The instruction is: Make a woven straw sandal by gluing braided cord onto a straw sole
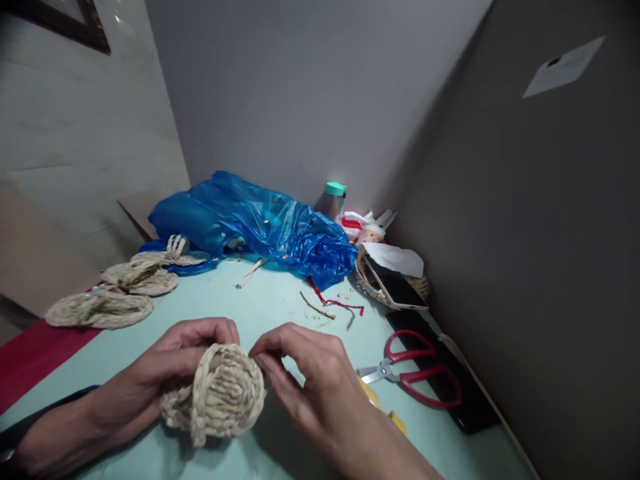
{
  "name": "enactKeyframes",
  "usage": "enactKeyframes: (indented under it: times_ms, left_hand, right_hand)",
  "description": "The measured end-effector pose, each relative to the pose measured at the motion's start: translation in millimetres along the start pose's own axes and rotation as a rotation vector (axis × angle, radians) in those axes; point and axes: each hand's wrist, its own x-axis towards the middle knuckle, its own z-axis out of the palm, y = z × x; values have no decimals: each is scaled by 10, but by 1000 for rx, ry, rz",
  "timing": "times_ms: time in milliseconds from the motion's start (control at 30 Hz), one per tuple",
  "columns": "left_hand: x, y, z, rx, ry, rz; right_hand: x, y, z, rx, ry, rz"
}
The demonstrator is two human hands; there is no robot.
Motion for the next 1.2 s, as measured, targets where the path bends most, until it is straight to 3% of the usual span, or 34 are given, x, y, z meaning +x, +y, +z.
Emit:
enactKeyframes:
  times_ms: [267, 700, 833, 967, 1033, 1100, 1200]
  left_hand:
    - [29, -3, 11, 130, -64, 20]
    - [83, -127, -32, 29, -38, -48]
    - [84, -131, -40, 35, -69, -47]
    - [74, -99, -56, 87, -122, -7]
    - [69, -80, -60, 108, -132, -7]
    - [65, -71, -63, 106, -129, -11]
    - [59, -86, -78, 115, -119, 28]
  right_hand:
    - [-17, 104, -129, 271, -123, 1]
    - [-151, 249, 6, -13, -35, -167]
    - [-119, 196, 15, 77, -69, 26]
    - [-83, 155, 20, 441, -149, 388]
    - [-68, 147, 15, 627, -167, 497]
    - [-52, 134, -5, 672, -158, 521]
    - [-34, 91, -57, 535, -167, 444]
